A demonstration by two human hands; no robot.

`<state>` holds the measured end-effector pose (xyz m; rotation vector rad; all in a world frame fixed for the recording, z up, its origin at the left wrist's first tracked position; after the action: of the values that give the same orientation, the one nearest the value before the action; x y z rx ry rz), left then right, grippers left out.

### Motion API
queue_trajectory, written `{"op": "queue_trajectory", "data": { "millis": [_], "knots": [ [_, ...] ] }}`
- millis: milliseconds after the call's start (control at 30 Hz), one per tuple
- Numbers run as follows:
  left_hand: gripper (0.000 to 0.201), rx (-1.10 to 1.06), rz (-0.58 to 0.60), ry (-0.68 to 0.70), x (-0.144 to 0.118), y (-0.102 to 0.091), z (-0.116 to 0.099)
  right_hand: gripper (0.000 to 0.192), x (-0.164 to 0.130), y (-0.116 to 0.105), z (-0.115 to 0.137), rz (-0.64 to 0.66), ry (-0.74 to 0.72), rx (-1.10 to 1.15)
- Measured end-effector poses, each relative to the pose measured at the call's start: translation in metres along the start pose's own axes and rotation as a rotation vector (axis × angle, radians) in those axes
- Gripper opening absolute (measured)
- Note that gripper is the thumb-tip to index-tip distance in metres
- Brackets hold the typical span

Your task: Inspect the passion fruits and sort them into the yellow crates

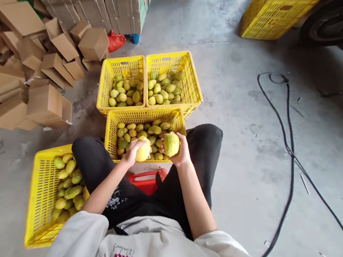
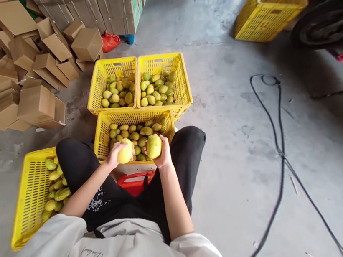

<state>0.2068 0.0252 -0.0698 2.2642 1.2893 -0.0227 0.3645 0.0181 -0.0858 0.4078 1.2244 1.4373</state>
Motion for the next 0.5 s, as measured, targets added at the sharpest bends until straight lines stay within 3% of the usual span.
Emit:
{"op": "queue_trajectory", "data": {
  "millis": [100,200,367,500],
  "knots": [
    [0.030,-0.062,-0.095,-0.010,-0.016,0.002,0.014,0.033,0.000,0.000,-0.002,0.029,-0.042,0.076],
    [0.032,-0.286,-0.224,-0.118,-0.028,-0.005,0.029,0.031,0.004,0.005,-0.009,0.074,0.011,0.177],
    [0.029,-0.567,-0.410,-0.322,-0.033,-0.024,0.047,0.033,0.009,-0.009,-0.017,-0.090,0.032,0.237],
    [0.032,-0.576,-0.392,-0.320,-0.026,-0.025,0.046,0.035,0.012,-0.015,-0.018,-0.172,0.016,0.207]
  ]
}}
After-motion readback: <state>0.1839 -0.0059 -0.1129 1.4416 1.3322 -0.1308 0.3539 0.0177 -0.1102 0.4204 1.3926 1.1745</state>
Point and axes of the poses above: each hand's wrist, its own x-axis towards the middle knuckle, its own y-axis out of the palm, z = x × y, the point moved 4 cm from there along x, towards the middle knuckle, and after that the axes turned 9 degrees about z, right-handed, at the moved point
